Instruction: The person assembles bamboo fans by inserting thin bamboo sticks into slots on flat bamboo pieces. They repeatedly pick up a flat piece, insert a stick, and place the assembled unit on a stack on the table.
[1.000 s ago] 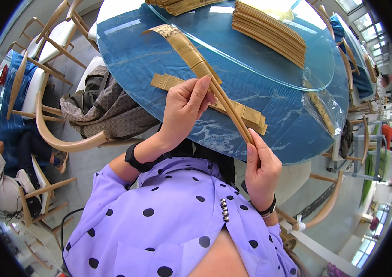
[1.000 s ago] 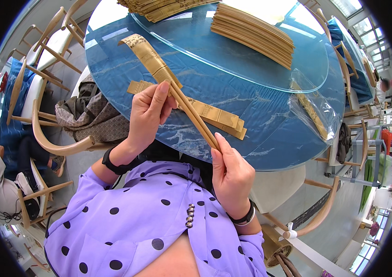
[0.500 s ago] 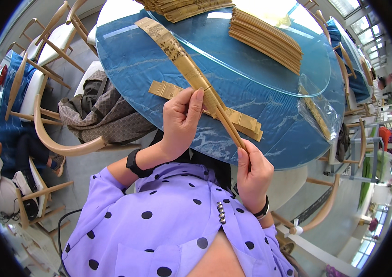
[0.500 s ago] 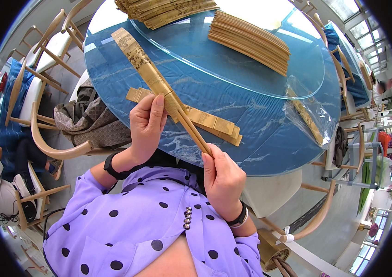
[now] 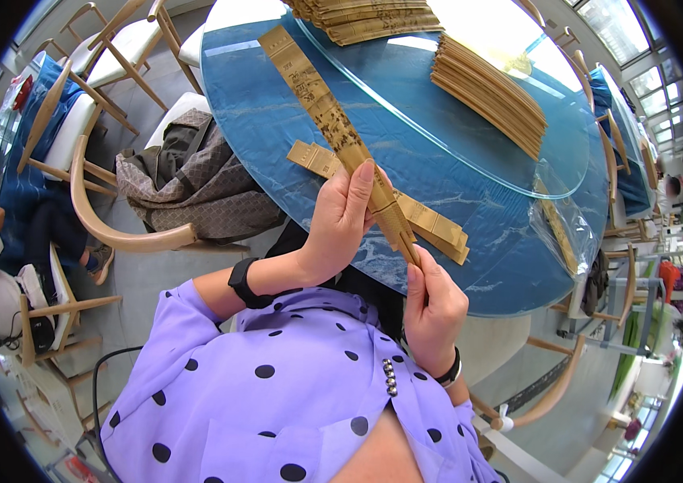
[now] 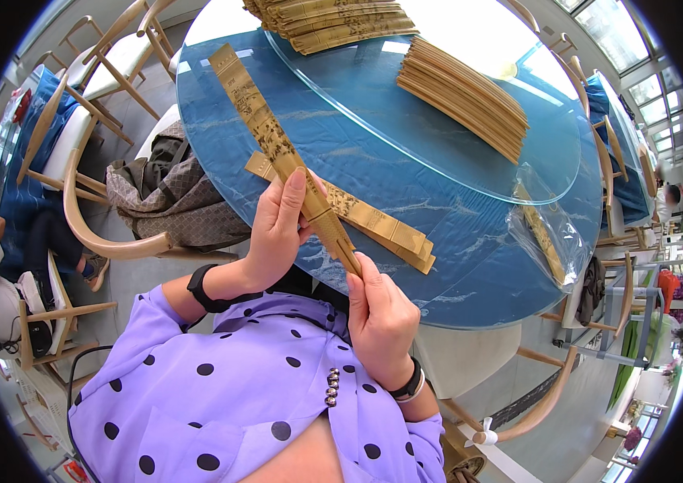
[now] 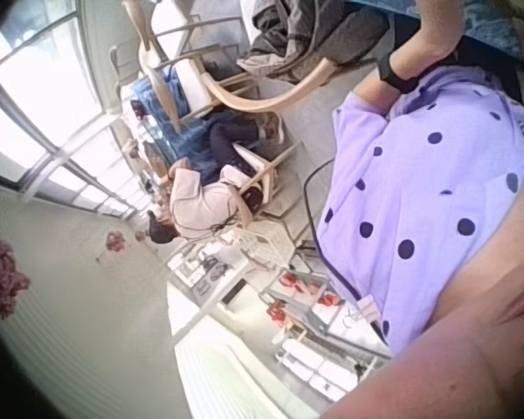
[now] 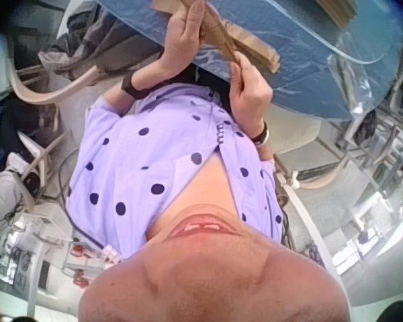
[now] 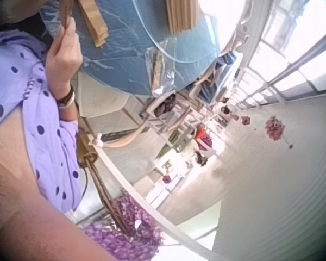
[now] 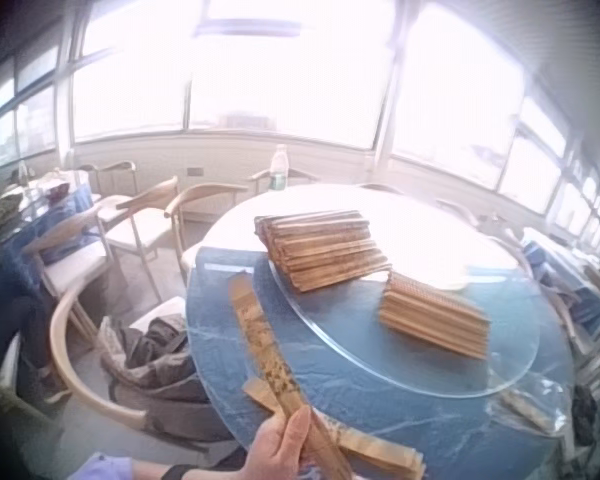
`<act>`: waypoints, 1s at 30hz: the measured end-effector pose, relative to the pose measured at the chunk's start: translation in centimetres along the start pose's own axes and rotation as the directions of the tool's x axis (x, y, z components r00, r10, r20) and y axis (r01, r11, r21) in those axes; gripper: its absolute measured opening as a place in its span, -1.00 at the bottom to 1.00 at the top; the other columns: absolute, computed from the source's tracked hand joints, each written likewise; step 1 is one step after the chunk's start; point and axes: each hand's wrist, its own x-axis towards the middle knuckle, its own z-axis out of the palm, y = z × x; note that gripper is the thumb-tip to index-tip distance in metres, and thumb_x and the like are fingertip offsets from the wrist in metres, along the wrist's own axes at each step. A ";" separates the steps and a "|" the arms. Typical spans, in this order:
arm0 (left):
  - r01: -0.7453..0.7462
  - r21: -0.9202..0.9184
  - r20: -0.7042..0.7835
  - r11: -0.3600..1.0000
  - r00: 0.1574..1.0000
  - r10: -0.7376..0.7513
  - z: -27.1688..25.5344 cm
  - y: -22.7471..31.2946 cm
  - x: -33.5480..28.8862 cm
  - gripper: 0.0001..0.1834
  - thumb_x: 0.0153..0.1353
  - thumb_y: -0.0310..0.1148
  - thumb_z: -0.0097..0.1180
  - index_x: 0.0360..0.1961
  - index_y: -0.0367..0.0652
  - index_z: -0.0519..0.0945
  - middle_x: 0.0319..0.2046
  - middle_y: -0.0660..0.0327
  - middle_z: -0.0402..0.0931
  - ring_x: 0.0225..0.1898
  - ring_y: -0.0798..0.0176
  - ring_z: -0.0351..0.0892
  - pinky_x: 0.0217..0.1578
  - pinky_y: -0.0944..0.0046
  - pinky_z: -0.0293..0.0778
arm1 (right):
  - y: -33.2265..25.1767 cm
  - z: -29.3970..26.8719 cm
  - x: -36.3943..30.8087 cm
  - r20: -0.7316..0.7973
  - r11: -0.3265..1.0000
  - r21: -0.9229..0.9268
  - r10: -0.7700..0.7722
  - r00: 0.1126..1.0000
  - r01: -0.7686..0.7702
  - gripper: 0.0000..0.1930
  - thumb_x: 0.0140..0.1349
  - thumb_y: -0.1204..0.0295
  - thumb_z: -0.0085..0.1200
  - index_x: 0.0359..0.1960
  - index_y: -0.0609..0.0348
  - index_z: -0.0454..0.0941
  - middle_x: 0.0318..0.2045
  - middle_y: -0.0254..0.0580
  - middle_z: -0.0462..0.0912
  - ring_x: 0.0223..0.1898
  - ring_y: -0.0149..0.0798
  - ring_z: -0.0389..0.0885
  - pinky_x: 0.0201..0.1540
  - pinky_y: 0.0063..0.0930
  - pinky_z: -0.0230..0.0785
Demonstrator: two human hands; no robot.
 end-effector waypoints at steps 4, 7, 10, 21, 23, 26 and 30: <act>-0.061 -0.003 -0.051 0.998 0.997 0.060 -0.5 1.2 1.1 -0.57 0.64 -0.04 -0.25 -0.22 -0.12 0.50 -0.57 0.45 0.32 -0.66 0.64 0.09 -0.66 0.55 0.05 | -0.2 0.1 0.8 0.042 0.999 0.043 -0.002 0.999 0.000 -0.73 0.45 0.37 0.15 0.07 0.26 0.63 -0.47 -0.09 0.61 -0.55 -0.09 0.56 -0.47 -0.31 0.41; -0.128 0.044 -0.096 0.991 0.987 0.132 -1.4 2.3 1.9 -0.58 0.64 -0.03 -0.24 -0.22 -0.10 0.50 -0.52 0.45 0.34 -0.63 0.66 0.12 -0.65 0.54 0.07 | 0.2 -0.9 -0.2 0.179 0.987 0.061 0.134 0.975 -0.147 -0.75 0.51 0.30 0.06 -0.20 0.27 0.60 -0.54 -0.06 0.58 -0.57 -0.06 0.54 -0.48 -0.31 0.35; -0.152 0.136 -0.102 0.979 0.981 0.166 -1.7 2.4 2.1 -0.58 0.64 -0.01 -0.24 -0.22 -0.07 0.49 -0.47 0.46 0.35 -0.59 0.66 0.16 -0.63 0.53 0.09 | -0.2 -1.1 -0.3 0.275 0.952 0.133 0.232 0.933 -0.276 -0.65 0.55 0.31 -0.02 -0.41 0.27 0.49 -0.63 -0.07 0.48 -0.63 -0.08 0.47 -0.52 -0.30 0.26; -0.147 0.127 -0.088 0.981 0.983 0.159 -0.5 2.4 1.2 -0.59 0.65 -0.02 -0.30 -0.20 -0.07 0.45 -0.47 0.44 0.34 -0.58 0.63 0.16 -0.63 0.52 0.06 | -1.0 -1.1 0.5 0.250 0.958 0.170 0.185 0.950 -0.231 -0.62 0.57 0.29 -0.06 -0.43 0.28 0.46 -0.61 -0.09 0.48 -0.60 -0.09 0.45 -0.48 -0.30 0.28; -0.135 0.116 -0.103 0.984 0.984 0.147 -0.3 2.4 1.0 -0.59 0.65 -0.07 -0.27 -0.21 -0.12 0.46 -0.49 0.40 0.36 -0.54 0.58 0.22 -0.54 0.47 0.15 | -1.0 -1.1 0.6 0.240 0.960 0.168 0.178 0.954 -0.222 -0.62 0.57 0.29 -0.05 -0.43 0.28 0.46 -0.61 -0.08 0.48 -0.59 -0.09 0.46 -0.48 -0.30 0.28; -0.089 0.096 -0.102 0.991 0.990 0.098 -0.3 2.1 0.5 -0.60 0.65 -0.14 -0.23 -0.23 -0.20 0.50 -0.46 0.32 0.44 -0.45 0.46 0.37 -0.38 0.39 0.35 | -0.9 -1.1 0.6 0.240 0.967 0.156 0.159 0.958 -0.200 -0.67 0.53 0.33 0.02 -0.41 0.26 0.50 -0.61 -0.07 0.51 -0.60 0.01 0.52 -0.51 -0.25 0.33; -0.157 0.188 -0.064 0.970 0.983 0.171 -0.3 1.5 0.9 -0.59 0.65 -0.08 -0.25 -0.22 -0.14 0.48 -0.48 0.39 0.40 -0.54 0.58 0.25 -0.53 0.47 0.18 | -0.9 -1.0 0.7 0.255 0.965 0.194 0.126 0.959 -0.178 -0.70 0.51 0.34 0.06 -0.39 0.27 0.52 -0.59 -0.08 0.53 -0.59 0.00 0.53 -0.50 -0.26 0.34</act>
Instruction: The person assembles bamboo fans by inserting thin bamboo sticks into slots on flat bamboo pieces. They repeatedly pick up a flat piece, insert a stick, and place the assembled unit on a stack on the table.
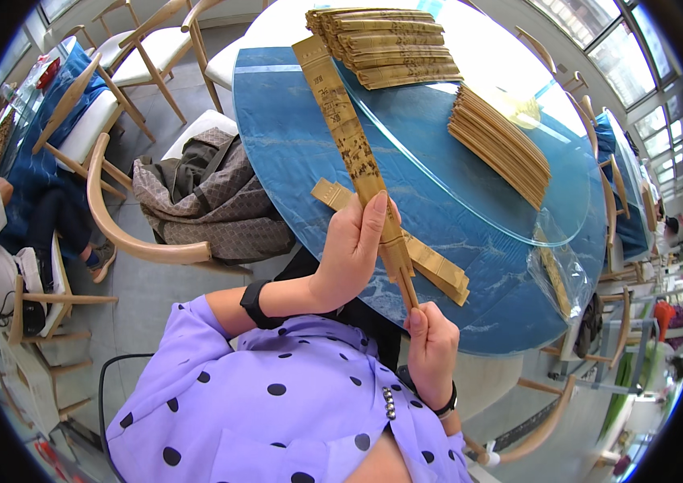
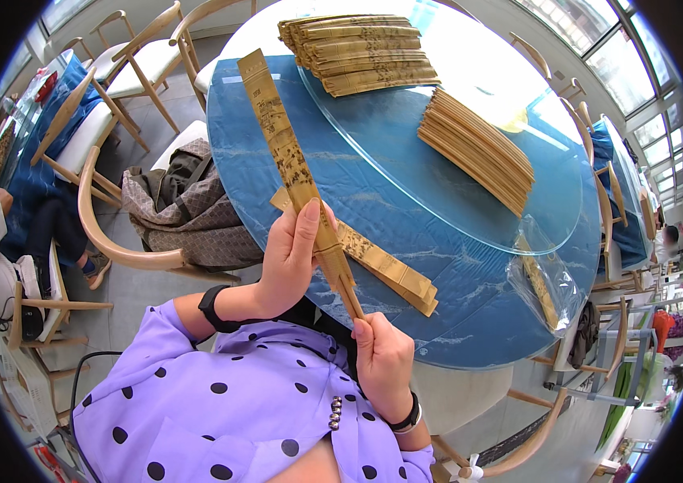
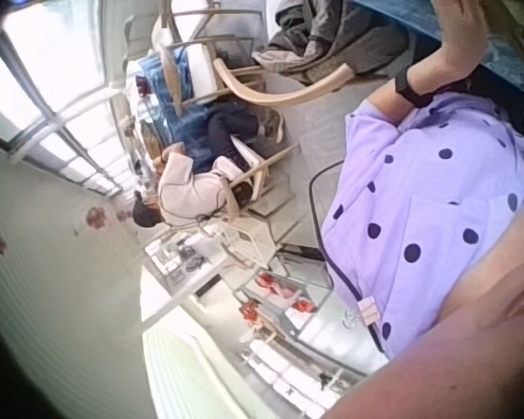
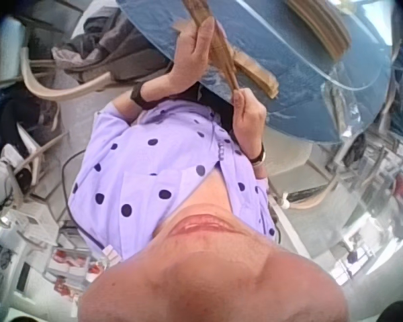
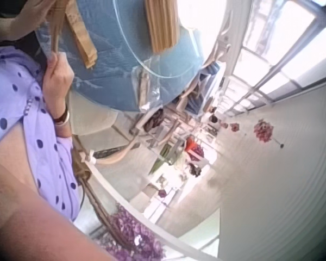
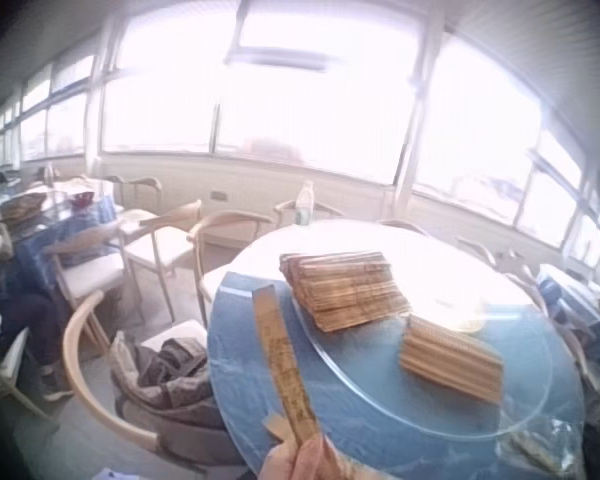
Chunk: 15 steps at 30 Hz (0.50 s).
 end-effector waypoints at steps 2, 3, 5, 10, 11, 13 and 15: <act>0.039 0.021 0.007 0.999 0.999 -0.039 -0.5 0.4 0.4 -0.58 0.64 -0.04 -0.24 -0.23 -0.10 0.48 -0.49 0.43 0.38 -0.57 0.65 0.22 -0.60 0.53 0.11 | -0.2 -0.1 -0.1 0.026 0.999 0.041 -0.032 0.999 0.031 -0.74 0.48 0.36 0.09 -0.37 0.27 0.53 -0.57 -0.09 0.54 -0.58 -0.02 0.54 -0.50 -0.27 0.35; 0.026 -0.024 -0.025 0.999 0.999 -0.027 -0.6 0.6 0.9 -0.60 0.64 -0.04 -0.21 -0.23 -0.09 0.49 -0.50 0.44 0.38 -0.57 0.65 0.23 -0.60 0.54 0.11 | -0.5 -0.2 0.2 0.045 0.996 0.072 -0.053 0.998 0.050 -0.76 0.46 0.37 0.11 -0.36 0.27 0.54 -0.56 -0.10 0.55 -0.57 -0.03 0.55 -0.50 -0.28 0.36; 0.110 -0.043 -0.009 0.993 0.994 -0.111 -1.4 1.7 1.4 -0.61 0.63 -0.15 -0.16 -0.27 -0.20 0.51 -0.48 0.32 0.44 -0.46 0.49 0.36 -0.42 0.39 0.32 | -0.6 -0.3 0.3 0.069 0.994 0.060 -0.095 0.993 0.091 -0.80 0.43 0.40 0.15 -0.34 0.26 0.54 -0.54 -0.11 0.56 -0.56 -0.05 0.56 -0.50 -0.28 0.37; -0.018 0.147 -0.040 0.989 0.999 0.024 -0.7 1.3 1.1 -0.62 0.63 -0.18 -0.18 -0.26 -0.22 0.50 -0.50 0.30 0.43 -0.48 0.47 0.36 -0.44 0.35 0.31 | 0.1 -0.1 0.1 0.079 0.993 -0.035 -0.106 0.991 0.109 -0.86 0.35 0.44 0.22 -0.32 0.22 0.55 -0.56 -0.13 0.55 -0.56 -0.06 0.58 -0.51 -0.29 0.38; -0.043 0.175 -0.042 0.984 0.998 0.051 -0.7 1.3 1.2 -0.62 0.63 -0.18 -0.18 -0.26 -0.23 0.50 -0.50 0.29 0.43 -0.49 0.46 0.36 -0.44 0.34 0.31 | 0.1 0.0 0.2 0.069 0.995 -0.039 -0.087 0.994 0.090 -0.86 0.35 0.45 0.22 -0.33 0.22 0.55 -0.57 -0.14 0.54 -0.57 -0.06 0.58 -0.51 -0.29 0.38; -0.029 0.185 -0.033 0.982 0.999 0.036 -0.8 1.4 0.9 -0.61 0.64 -0.13 -0.21 -0.25 -0.17 0.48 -0.45 0.36 0.40 -0.45 0.51 0.32 -0.40 0.41 0.29 | 0.2 0.2 0.2 0.053 0.993 -0.041 -0.106 0.993 0.108 -0.84 0.36 0.44 0.22 -0.36 0.22 0.54 -0.60 -0.15 0.53 -0.59 -0.09 0.57 -0.52 -0.30 0.37; -0.050 0.208 0.001 0.977 0.999 0.051 -0.6 1.5 0.7 -0.61 0.65 -0.11 -0.23 -0.24 -0.14 0.48 -0.42 0.39 0.39 -0.43 0.54 0.30 -0.38 0.44 0.28 | 0.2 0.5 0.4 0.056 0.995 -0.011 -0.096 0.994 0.097 -0.83 0.38 0.43 0.20 -0.37 0.22 0.53 -0.61 -0.15 0.53 -0.60 -0.11 0.57 -0.53 -0.31 0.37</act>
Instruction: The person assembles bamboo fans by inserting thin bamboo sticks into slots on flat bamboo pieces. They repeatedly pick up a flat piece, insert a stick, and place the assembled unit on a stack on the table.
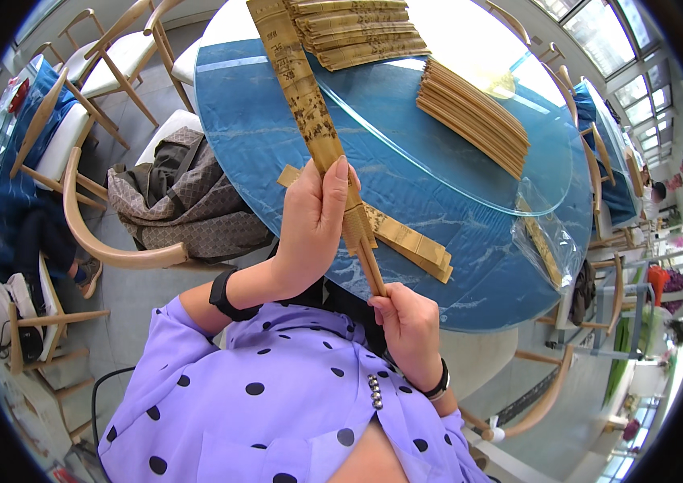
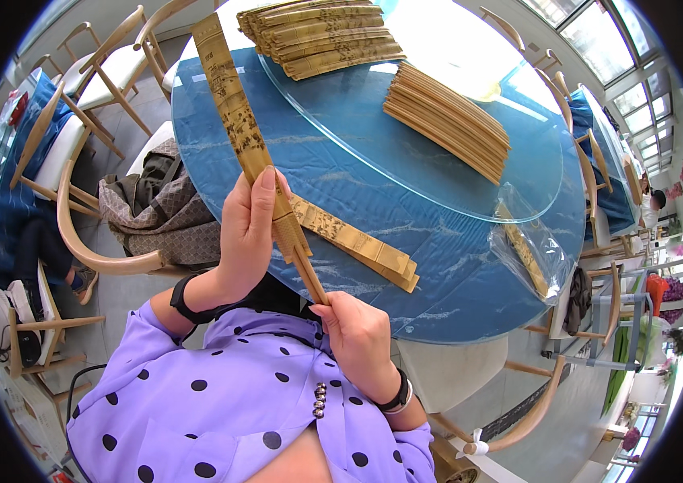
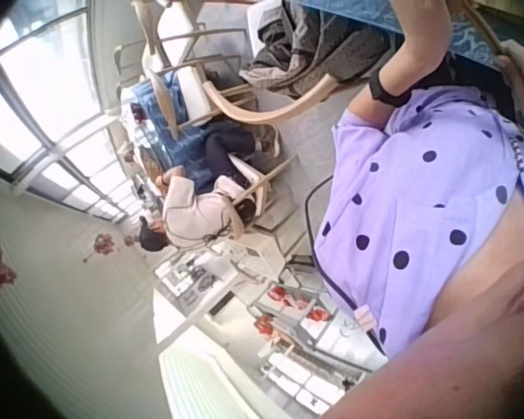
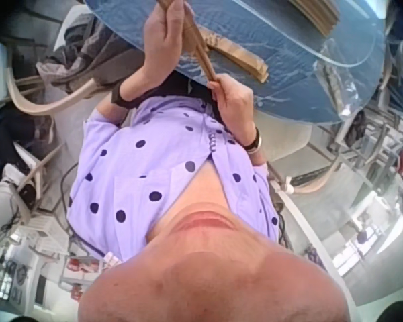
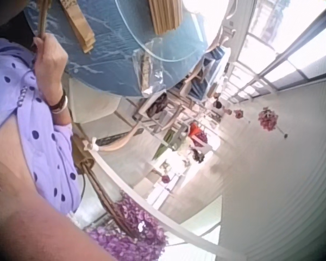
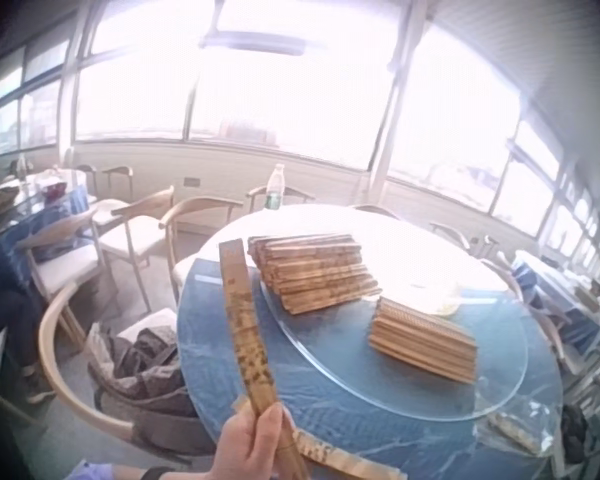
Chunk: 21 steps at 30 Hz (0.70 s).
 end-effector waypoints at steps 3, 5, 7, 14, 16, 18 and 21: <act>-0.068 0.031 0.048 0.997 0.997 0.067 0.4 0.2 -0.1 -0.61 0.65 -0.13 -0.22 -0.22 -0.17 0.49 -0.45 0.36 0.39 -0.45 0.52 0.32 -0.40 0.42 0.29 | -0.2 0.3 0.7 0.036 0.994 0.094 0.056 0.998 -0.060 -0.82 0.42 0.43 0.16 -0.36 0.23 0.53 -0.61 -0.17 0.52 -0.62 -0.16 0.55 -0.54 -0.35 0.35; -0.088 0.023 0.047 0.996 0.995 0.087 0.5 0.2 0.1 -0.59 0.65 -0.14 -0.21 -0.22 -0.23 0.51 -0.54 0.32 0.39 -0.50 0.49 0.33 -0.46 0.35 0.30 | -0.5 0.3 1.1 0.062 0.982 0.154 0.099 0.993 -0.108 -0.81 0.45 0.43 0.13 -0.35 0.24 0.54 -0.63 -0.19 0.51 -0.64 -0.22 0.53 -0.54 -0.38 0.34; 0.073 -0.198 0.069 0.977 0.996 -0.060 0.0 1.4 0.7 -0.57 0.65 -0.11 -0.24 -0.19 -0.22 0.52 -0.52 0.35 0.40 -0.49 0.51 0.33 -0.45 0.37 0.31 | -0.8 0.0 1.1 0.081 0.960 0.242 0.126 0.989 -0.143 -0.80 0.47 0.44 0.10 -0.34 0.26 0.54 -0.64 -0.23 0.49 -0.64 -0.30 0.49 -0.55 -0.43 0.31; -0.018 -0.121 -0.003 0.993 1.000 0.017 0.4 0.4 1.2 -0.57 0.66 -0.10 -0.30 -0.17 -0.19 0.50 -0.47 0.34 0.39 -0.46 0.51 0.33 -0.42 0.40 0.33 | -0.6 0.1 0.9 0.148 0.910 0.378 0.122 0.982 -0.170 -0.77 0.51 0.43 0.07 -0.35 0.30 0.55 -0.64 -0.30 0.47 -0.63 -0.46 0.41 -0.54 -0.52 0.26; 0.029 -0.136 -0.008 0.990 1.000 -0.030 0.5 0.2 0.9 -0.57 0.66 -0.10 -0.30 -0.18 -0.18 0.50 -0.48 0.33 0.39 -0.46 0.50 0.33 -0.41 0.39 0.33 | -1.0 0.0 0.7 0.133 0.906 0.379 0.146 0.980 -0.186 -0.76 0.51 0.43 0.06 -0.36 0.30 0.55 -0.65 -0.30 0.47 -0.64 -0.47 0.40 -0.55 -0.53 0.26; -0.027 -0.118 -0.019 0.993 1.000 0.025 0.5 -0.1 1.0 -0.56 0.66 -0.08 -0.30 -0.19 -0.18 0.49 -0.47 0.34 0.40 -0.48 0.52 0.32 -0.46 0.41 0.30 | -1.1 0.0 0.8 0.121 0.904 0.378 0.164 0.979 -0.198 -0.75 0.51 0.42 0.07 -0.36 0.30 0.55 -0.66 -0.30 0.47 -0.64 -0.47 0.40 -0.55 -0.53 0.26; 0.062 -0.238 0.020 0.969 0.998 -0.059 0.2 0.8 1.2 -0.54 0.65 -0.04 -0.28 -0.19 -0.16 0.51 -0.49 0.39 0.39 -0.53 0.59 0.27 -0.55 0.47 0.21 | -0.9 0.0 0.6 0.106 0.902 0.376 0.183 0.977 -0.210 -0.75 0.51 0.42 0.07 -0.36 0.30 0.55 -0.66 -0.31 0.46 -0.65 -0.47 0.39 -0.55 -0.53 0.25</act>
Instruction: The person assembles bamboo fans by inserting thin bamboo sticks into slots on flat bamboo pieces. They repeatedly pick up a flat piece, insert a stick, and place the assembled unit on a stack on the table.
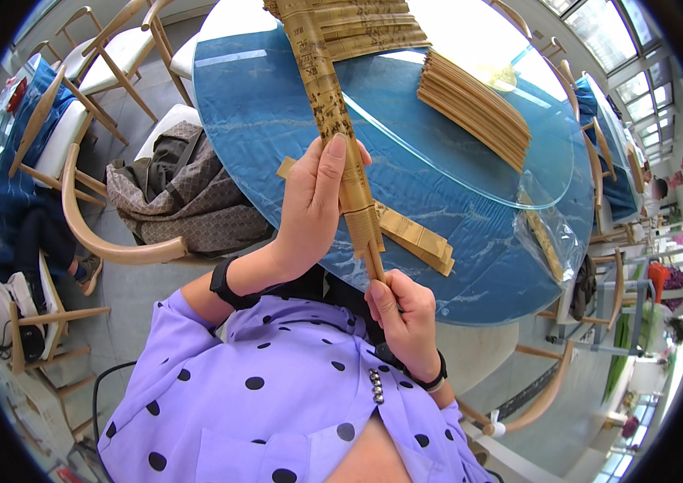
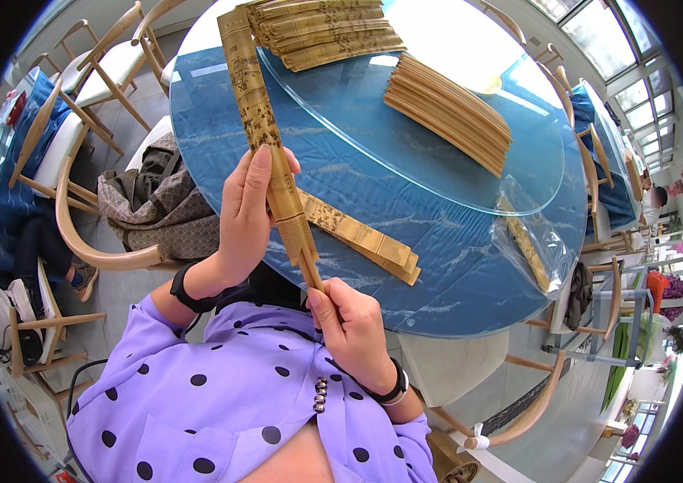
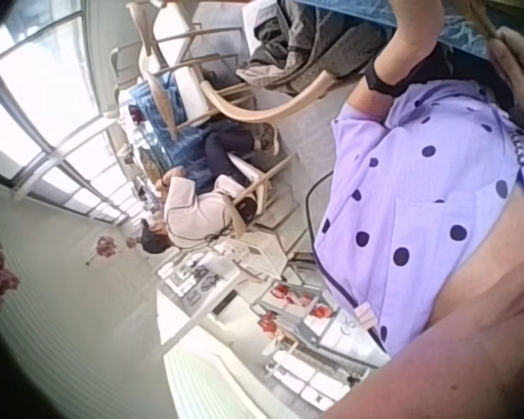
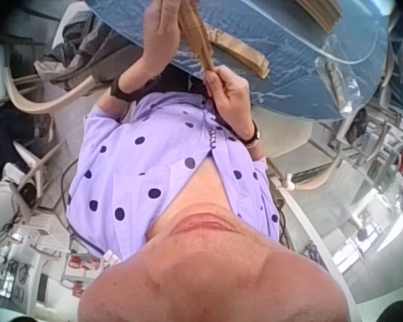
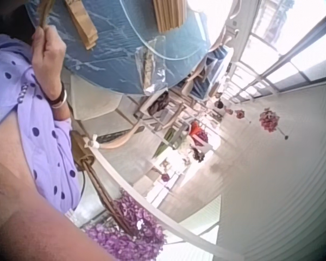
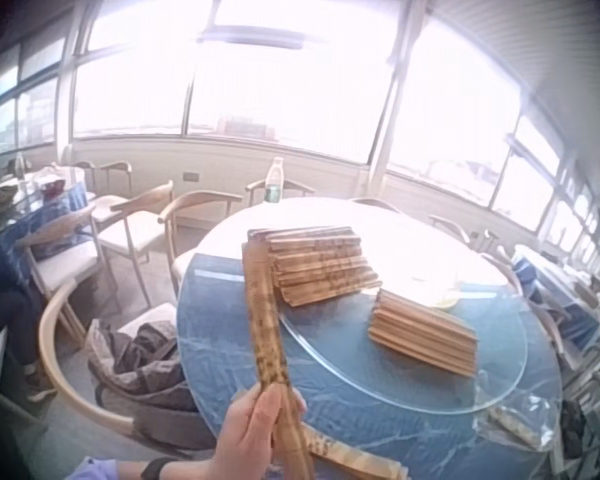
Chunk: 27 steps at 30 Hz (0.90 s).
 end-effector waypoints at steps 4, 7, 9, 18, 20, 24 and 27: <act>-0.090 -0.009 -0.028 0.996 0.996 0.090 -0.8 -1.3 -0.2 -0.55 0.64 -0.06 -0.19 -0.28 -0.16 0.55 -0.61 0.47 0.33 -0.61 0.67 0.17 -0.65 0.52 0.05 | 0.2 0.1 -0.1 -0.009 1.000 0.004 -0.022 1.000 0.022 -0.76 0.51 0.42 0.08 -0.36 0.30 0.55 -0.67 -0.31 0.45 -0.66 -0.46 0.37 -0.55 -0.52 0.25; -0.158 0.067 -0.099 0.985 0.981 0.164 -0.8 -1.5 0.3 -0.55 0.61 -0.21 -0.05 -0.47 -0.23 0.50 -0.66 0.47 0.31 -0.60 0.62 0.17 -0.62 0.44 0.08 | 0.3 0.4 -0.2 -0.017 0.999 -0.008 -0.036 0.999 0.036 -0.76 0.51 0.43 0.07 -0.37 0.29 0.55 -0.67 -0.31 0.43 -0.66 -0.44 0.35 -0.56 -0.50 0.23; -0.181 0.090 -0.112 0.979 0.975 0.190 -0.8 -2.0 0.3 -0.55 0.60 -0.22 -0.04 -0.47 -0.23 0.50 -0.65 0.46 0.30 -0.59 0.62 0.14 -0.61 0.43 0.06 | 0.3 0.5 -0.2 -0.022 0.999 -0.012 -0.041 0.999 0.041 -0.76 0.51 0.43 0.07 -0.37 0.29 0.54 -0.68 -0.30 0.42 -0.67 -0.43 0.34 -0.56 -0.49 0.23; -0.212 0.176 -0.083 0.961 0.970 0.229 -0.3 -3.1 0.1 -0.62 0.59 -0.36 -0.09 -0.48 -0.21 0.35 -0.65 0.37 0.18 -0.56 0.52 0.07 -0.57 0.34 0.09 | 0.3 0.4 -0.3 -0.026 0.999 -0.012 -0.051 0.998 0.050 -0.75 0.50 0.45 0.05 -0.40 0.28 0.52 -0.68 -0.30 0.42 -0.68 -0.42 0.35 -0.57 -0.49 0.22; -0.240 0.195 -0.082 0.951 0.962 0.259 -0.3 -3.3 0.2 -0.63 0.59 -0.37 -0.08 -0.47 -0.21 0.36 -0.65 0.36 0.19 -0.57 0.51 0.07 -0.58 0.34 0.09 | 0.1 0.4 -0.3 -0.024 0.999 0.012 -0.043 0.999 0.043 -0.74 0.51 0.44 0.05 -0.40 0.28 0.52 -0.68 -0.29 0.42 -0.68 -0.42 0.36 -0.57 -0.49 0.22; -0.276 0.245 -0.052 0.929 0.954 0.297 0.2 -2.3 -0.4 -0.63 0.58 -0.38 -0.08 -0.47 -0.22 0.36 -0.64 0.34 0.19 -0.57 0.50 0.07 -0.58 0.33 0.10 | 0.2 0.4 -0.3 -0.062 0.999 0.048 -0.023 0.998 0.026 -0.73 0.52 0.43 0.04 -0.40 0.29 0.51 -0.68 -0.27 0.42 -0.67 -0.40 0.36 -0.56 -0.48 0.23; -0.213 0.194 -0.073 0.958 0.970 0.230 0.8 -3.0 -1.5 -0.63 0.58 -0.39 -0.06 -0.47 -0.23 0.35 -0.65 0.32 0.19 -0.57 0.49 0.07 -0.58 0.32 0.09 | 0.5 0.6 -0.2 -0.046 0.998 0.054 -0.043 0.998 0.045 -0.72 0.52 0.42 0.04 -0.41 0.29 0.50 -0.67 -0.27 0.42 -0.67 -0.39 0.35 -0.56 -0.46 0.22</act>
